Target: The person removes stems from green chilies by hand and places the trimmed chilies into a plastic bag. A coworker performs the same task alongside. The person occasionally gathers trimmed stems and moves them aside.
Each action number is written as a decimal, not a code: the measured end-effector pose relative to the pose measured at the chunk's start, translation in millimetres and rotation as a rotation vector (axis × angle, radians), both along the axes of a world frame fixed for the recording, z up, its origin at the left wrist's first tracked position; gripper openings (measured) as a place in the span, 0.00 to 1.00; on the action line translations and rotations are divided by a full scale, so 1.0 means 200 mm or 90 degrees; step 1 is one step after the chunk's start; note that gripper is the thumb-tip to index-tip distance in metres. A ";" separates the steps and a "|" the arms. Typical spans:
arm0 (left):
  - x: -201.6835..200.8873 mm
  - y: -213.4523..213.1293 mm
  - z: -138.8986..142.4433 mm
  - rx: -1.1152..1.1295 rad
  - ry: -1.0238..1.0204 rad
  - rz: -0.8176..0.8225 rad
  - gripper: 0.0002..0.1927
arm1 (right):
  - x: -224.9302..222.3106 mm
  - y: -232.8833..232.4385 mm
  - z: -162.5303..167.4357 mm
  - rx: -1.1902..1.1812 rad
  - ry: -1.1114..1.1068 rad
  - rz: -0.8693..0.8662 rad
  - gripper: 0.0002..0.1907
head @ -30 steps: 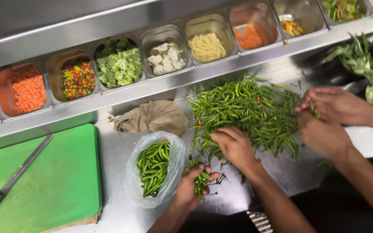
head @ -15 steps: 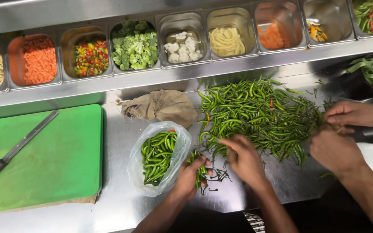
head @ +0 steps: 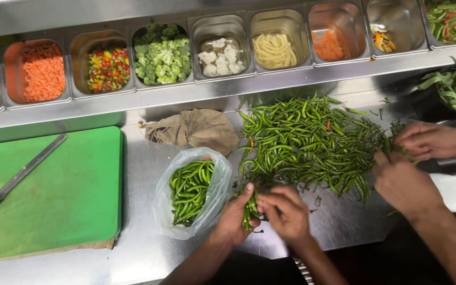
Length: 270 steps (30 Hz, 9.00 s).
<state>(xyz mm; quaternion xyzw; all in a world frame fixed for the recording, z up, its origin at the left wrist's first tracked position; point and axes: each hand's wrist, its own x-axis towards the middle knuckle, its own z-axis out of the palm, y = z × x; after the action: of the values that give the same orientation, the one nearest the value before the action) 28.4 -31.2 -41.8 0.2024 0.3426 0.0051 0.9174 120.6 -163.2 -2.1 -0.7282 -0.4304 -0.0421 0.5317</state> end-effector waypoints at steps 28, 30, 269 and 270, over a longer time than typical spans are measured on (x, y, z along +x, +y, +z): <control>-0.03 0.03 0.03 0.225 0.116 0.018 0.11 | -0.03 -0.04 -0.11 -0.103 0.397 -0.084 0.20; -0.04 0.03 -0.01 0.147 0.052 -0.018 0.11 | -0.04 -0.06 -0.14 -0.045 0.588 0.007 0.19; -0.05 -0.01 -0.05 0.062 -0.013 0.053 0.11 | 0.32 -0.02 -0.04 -0.359 -0.168 -0.227 0.09; -0.05 -0.01 -0.05 0.083 -0.002 0.059 0.11 | 0.30 -0.02 -0.03 -0.294 -0.188 -0.223 0.08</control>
<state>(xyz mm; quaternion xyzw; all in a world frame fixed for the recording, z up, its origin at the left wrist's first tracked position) 19.4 -33.3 -52.1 0.2458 0.3494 0.0701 0.9014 181.6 -167.6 -7.9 -0.8788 -0.3688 -0.1392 0.2689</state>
